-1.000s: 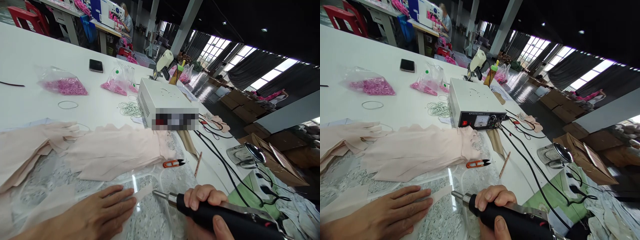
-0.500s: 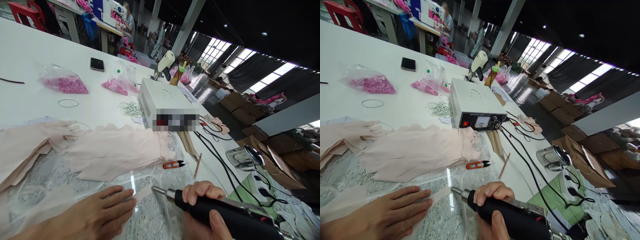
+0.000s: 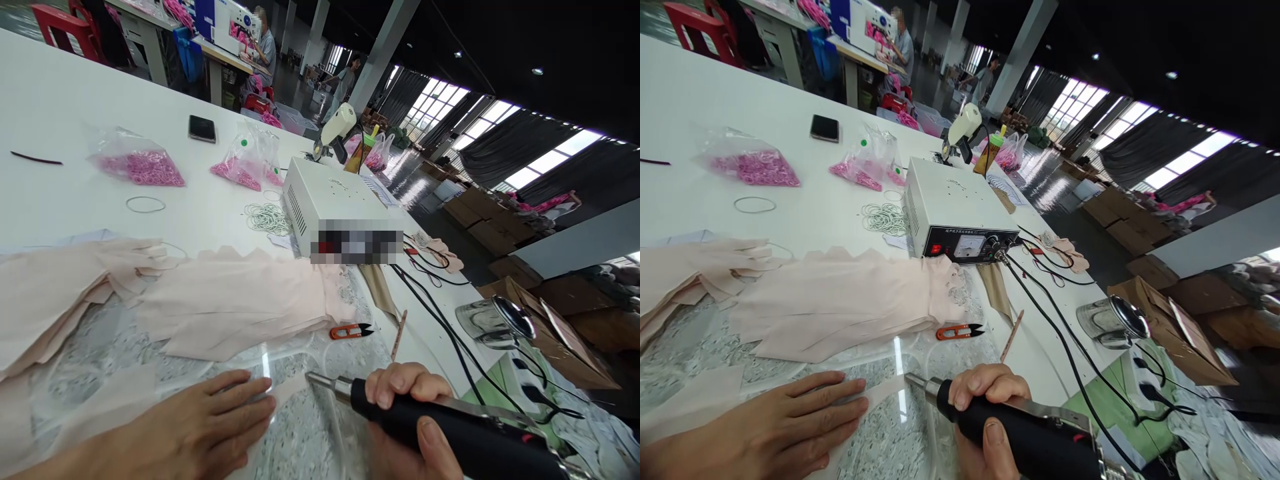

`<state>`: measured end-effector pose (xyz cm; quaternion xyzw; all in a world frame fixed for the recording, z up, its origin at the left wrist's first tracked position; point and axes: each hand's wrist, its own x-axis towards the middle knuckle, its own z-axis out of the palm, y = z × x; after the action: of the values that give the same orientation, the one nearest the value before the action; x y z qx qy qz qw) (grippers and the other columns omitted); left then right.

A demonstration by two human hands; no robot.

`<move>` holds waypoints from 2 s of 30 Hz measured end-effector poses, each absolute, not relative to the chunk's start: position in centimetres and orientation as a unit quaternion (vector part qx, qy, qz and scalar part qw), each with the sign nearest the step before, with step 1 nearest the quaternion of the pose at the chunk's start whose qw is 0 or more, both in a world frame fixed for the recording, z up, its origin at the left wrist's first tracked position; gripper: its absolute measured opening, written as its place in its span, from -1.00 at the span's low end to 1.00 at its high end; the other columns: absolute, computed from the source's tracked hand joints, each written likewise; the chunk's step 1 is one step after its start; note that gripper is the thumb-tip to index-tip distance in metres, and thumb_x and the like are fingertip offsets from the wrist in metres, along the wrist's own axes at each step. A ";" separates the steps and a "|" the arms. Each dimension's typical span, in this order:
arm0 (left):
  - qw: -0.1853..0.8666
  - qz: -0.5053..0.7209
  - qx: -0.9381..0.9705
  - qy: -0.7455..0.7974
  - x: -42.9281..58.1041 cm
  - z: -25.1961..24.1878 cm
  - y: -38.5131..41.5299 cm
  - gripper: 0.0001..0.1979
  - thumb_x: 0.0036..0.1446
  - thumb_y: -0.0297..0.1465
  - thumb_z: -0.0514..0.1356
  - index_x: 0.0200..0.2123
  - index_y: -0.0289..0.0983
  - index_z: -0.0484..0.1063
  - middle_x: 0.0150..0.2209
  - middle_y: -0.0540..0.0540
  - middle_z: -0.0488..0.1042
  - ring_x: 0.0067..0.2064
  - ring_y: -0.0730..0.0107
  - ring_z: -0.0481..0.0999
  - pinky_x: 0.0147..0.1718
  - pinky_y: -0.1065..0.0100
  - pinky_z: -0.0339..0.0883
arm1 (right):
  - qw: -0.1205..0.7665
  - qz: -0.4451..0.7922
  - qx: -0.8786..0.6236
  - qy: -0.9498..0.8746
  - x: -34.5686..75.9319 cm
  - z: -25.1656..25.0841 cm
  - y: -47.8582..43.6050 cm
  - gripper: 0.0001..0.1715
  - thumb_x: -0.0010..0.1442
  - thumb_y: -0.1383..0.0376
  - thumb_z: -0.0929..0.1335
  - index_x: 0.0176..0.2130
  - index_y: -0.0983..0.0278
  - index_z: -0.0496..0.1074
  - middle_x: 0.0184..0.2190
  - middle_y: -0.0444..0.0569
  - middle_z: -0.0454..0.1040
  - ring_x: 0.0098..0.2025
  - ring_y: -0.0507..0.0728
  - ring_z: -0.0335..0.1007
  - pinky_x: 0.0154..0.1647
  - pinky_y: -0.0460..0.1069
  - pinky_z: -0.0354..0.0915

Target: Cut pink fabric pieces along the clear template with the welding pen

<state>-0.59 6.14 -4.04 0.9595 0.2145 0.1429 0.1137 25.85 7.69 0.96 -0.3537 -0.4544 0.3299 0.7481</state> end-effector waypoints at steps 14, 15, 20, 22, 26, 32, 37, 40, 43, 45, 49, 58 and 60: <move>0.010 0.128 0.975 0.179 0.1 -0.7 6.6 -0.68 0.46 -0.43 0.06 0.19 -0.32 0.41 0.32 -0.04 0.34 0.29 0.26 0.39 0.34 0.32 0.16 | 0.726 0.369 -0.347 -0.466 24.8 1.1 6.8 -0.86 0.10 0.15 0.34 -0.35 0.16 0.39 -0.48 -0.18 0.26 -0.63 0.02 0.17 -0.67 -0.03 0.21; 0.012 0.128 0.975 0.181 0.1 -0.8 6.6 -0.67 0.46 -0.43 0.06 0.20 -0.32 0.40 0.32 -0.04 0.34 0.30 0.26 0.38 0.34 0.31 0.16 | 0.724 0.370 -0.342 -0.471 24.7 1.1 6.9 -0.86 0.10 0.15 0.33 -0.35 0.16 0.39 -0.48 -0.18 0.27 -0.64 0.02 0.18 -0.68 -0.03 0.22; 0.024 0.125 0.973 0.190 0.0 -1.2 6.7 -0.66 0.47 -0.42 0.05 0.23 -0.30 0.38 0.30 -0.03 0.37 0.31 0.29 0.35 0.34 0.35 0.14 | 0.719 0.373 -0.328 -0.487 24.4 0.9 7.1 -0.85 0.13 0.16 0.33 -0.32 0.18 0.40 -0.46 -0.19 0.32 -0.62 0.01 0.25 -0.67 -0.04 0.30; 0.018 0.125 0.974 0.187 0.0 -1.2 6.6 -0.67 0.46 -0.42 0.06 0.22 -0.30 0.39 0.31 -0.03 0.35 0.31 0.27 0.36 0.34 0.34 0.13 | 0.717 0.373 -0.325 -0.490 24.5 0.8 7.0 -0.85 0.15 0.16 0.34 -0.32 0.19 0.39 -0.45 -0.19 0.33 -0.61 0.01 0.26 -0.66 -0.05 0.32; 0.006 0.137 0.974 0.181 0.1 -1.0 6.6 -0.67 0.46 -0.46 0.03 0.20 -0.31 0.42 0.31 -0.03 0.35 0.30 0.28 0.37 0.33 0.32 0.15 | 0.705 0.392 -0.317 -0.499 24.7 0.9 6.9 -0.84 0.19 0.15 0.36 -0.29 0.19 0.39 -0.42 -0.16 0.31 -0.57 0.01 0.29 -0.60 -0.04 0.35; 0.024 0.142 0.971 0.189 0.1 -0.6 6.7 -0.67 0.42 -0.47 0.09 0.19 -0.28 0.43 0.26 -0.04 0.42 0.29 0.32 0.39 0.32 0.34 0.18 | 0.698 0.419 -0.307 -0.492 24.9 1.1 6.8 -0.86 0.21 0.17 0.37 -0.27 0.18 0.41 -0.42 -0.15 0.29 -0.53 0.02 0.29 -0.53 -0.03 0.37; 0.016 0.159 0.969 0.191 0.2 -0.6 6.7 -0.67 0.44 -0.47 0.05 0.18 -0.27 0.45 0.23 0.00 0.45 0.25 0.34 0.44 0.28 0.37 0.25 | 0.704 0.425 -0.315 -0.473 25.4 1.4 6.4 -0.85 0.17 0.16 0.38 -0.28 0.18 0.41 -0.41 -0.14 0.27 -0.52 0.01 0.28 -0.54 -0.04 0.34; -0.014 0.154 0.971 0.184 0.3 -0.6 6.6 -0.64 0.46 -0.49 -0.02 0.18 -0.29 0.44 0.26 0.00 0.42 0.26 0.35 0.43 0.27 0.35 0.26 | 0.701 0.431 -0.311 -0.476 25.7 1.3 6.1 -0.85 0.17 0.17 0.38 -0.26 0.18 0.41 -0.41 -0.13 0.27 -0.52 0.01 0.28 -0.55 -0.04 0.33; -0.043 0.133 0.974 0.177 0.2 -0.7 6.6 -0.62 0.47 -0.49 -0.05 0.22 -0.30 0.40 0.29 0.01 0.37 0.28 0.36 0.40 0.27 0.34 0.27 | 0.703 0.431 -0.299 -0.480 25.8 1.0 6.1 -0.84 0.17 0.17 0.37 -0.25 0.19 0.41 -0.41 -0.13 0.28 -0.54 0.01 0.26 -0.57 -0.04 0.31; -0.050 0.131 0.974 0.177 0.2 -0.8 6.6 -0.60 0.48 -0.50 -0.09 0.23 -0.29 0.39 0.30 0.02 0.36 0.28 0.36 0.39 0.27 0.32 0.26 | 0.705 0.430 -0.292 -0.482 25.7 0.8 6.1 -0.84 0.18 0.17 0.36 -0.25 0.19 0.41 -0.41 -0.13 0.28 -0.54 0.01 0.26 -0.57 -0.04 0.30; -0.048 0.140 0.973 0.178 0.2 -0.9 6.6 -0.58 0.48 -0.50 -0.12 0.21 -0.27 0.41 0.29 0.02 0.38 0.27 0.36 0.40 0.27 0.32 0.26 | 0.701 0.431 -0.286 -0.491 25.5 0.8 6.3 -0.84 0.19 0.17 0.36 -0.25 0.20 0.41 -0.41 -0.14 0.28 -0.53 0.00 0.27 -0.56 -0.05 0.31; -0.019 0.210 0.956 0.203 0.5 -0.3 6.8 -0.64 0.53 -0.40 -0.06 0.08 -0.22 0.53 0.14 0.11 0.54 0.18 0.44 0.50 0.26 0.45 0.20 | 0.683 0.432 -0.299 -0.507 25.7 1.1 6.3 -0.86 0.20 0.17 0.36 -0.27 0.18 0.40 -0.41 -0.14 0.30 -0.54 0.02 0.27 -0.57 -0.02 0.33; -0.010 0.217 0.955 0.202 0.4 -0.3 6.9 -0.67 0.52 -0.37 -0.02 0.07 -0.22 0.53 0.12 0.11 0.56 0.16 0.44 0.51 0.25 0.46 0.21 | 0.689 0.425 -0.313 -0.496 25.7 1.3 6.2 -0.86 0.19 0.16 0.37 -0.27 0.18 0.40 -0.41 -0.14 0.29 -0.53 0.03 0.28 -0.55 -0.01 0.33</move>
<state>0.37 6.89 -0.26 0.9549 0.2021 0.2174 -0.0097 25.71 6.24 1.35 -0.3131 -0.4961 0.4254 0.6891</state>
